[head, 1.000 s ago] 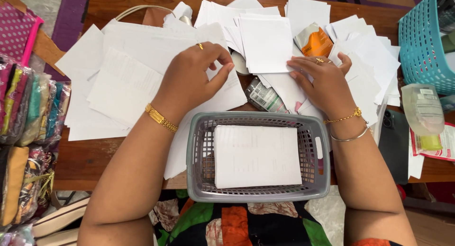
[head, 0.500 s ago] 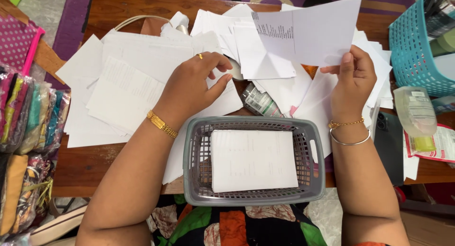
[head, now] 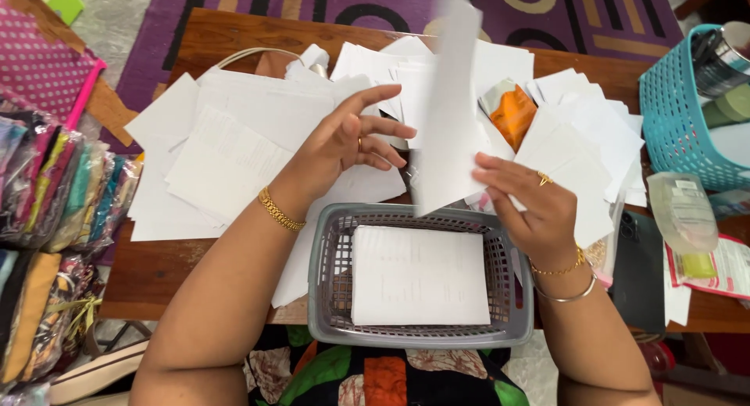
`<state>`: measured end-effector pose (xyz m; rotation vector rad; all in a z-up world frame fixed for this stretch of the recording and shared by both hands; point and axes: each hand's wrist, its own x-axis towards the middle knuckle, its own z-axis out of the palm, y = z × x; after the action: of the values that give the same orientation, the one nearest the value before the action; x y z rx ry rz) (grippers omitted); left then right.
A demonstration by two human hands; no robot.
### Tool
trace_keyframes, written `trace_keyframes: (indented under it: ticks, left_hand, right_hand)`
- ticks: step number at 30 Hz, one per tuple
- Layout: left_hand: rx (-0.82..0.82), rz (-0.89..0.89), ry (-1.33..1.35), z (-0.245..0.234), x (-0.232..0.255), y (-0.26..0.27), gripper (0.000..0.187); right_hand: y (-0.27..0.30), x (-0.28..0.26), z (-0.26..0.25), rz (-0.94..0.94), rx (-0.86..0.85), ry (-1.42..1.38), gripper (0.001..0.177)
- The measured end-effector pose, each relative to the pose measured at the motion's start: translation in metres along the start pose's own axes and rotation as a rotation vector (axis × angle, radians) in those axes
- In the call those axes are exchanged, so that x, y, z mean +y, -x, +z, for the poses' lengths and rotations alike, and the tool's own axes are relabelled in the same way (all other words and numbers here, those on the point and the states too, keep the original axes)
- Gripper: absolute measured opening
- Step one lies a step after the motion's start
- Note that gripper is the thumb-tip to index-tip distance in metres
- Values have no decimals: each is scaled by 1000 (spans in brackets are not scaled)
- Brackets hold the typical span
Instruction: The person sorts a pile of white papers on a wooden table, picking them up one by one and placing them into a gray plastic basket. The person occasionally adjusts the stack in the basket to keep it aligned.
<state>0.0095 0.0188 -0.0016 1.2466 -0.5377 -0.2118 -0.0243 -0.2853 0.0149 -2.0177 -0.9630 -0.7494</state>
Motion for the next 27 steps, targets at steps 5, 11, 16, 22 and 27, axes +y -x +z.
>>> trace_keyframes:
  ticks: [5,11,16,22,27]
  left_hand:
    - [58,74,10,-11,-22,-5,82]
    - [100,141,-153,-15,-39,-11,51]
    - [221,136,-279,-35,-78,-21,29]
    - [301,133,-276,-29,-44,-16,25]
    - [102,-12,-452,5,18,7,34]
  right_hand:
    - [-5,-8,-1,-40,-60,71,10]
    - [-7,-12,1,-45,-74,88,13]
    - [-4,-3,1,-69,-96,38,34]
    - [-6,3,-1,-62,-37,-103,44]
    - [17,31,3,121,26,-420,66]
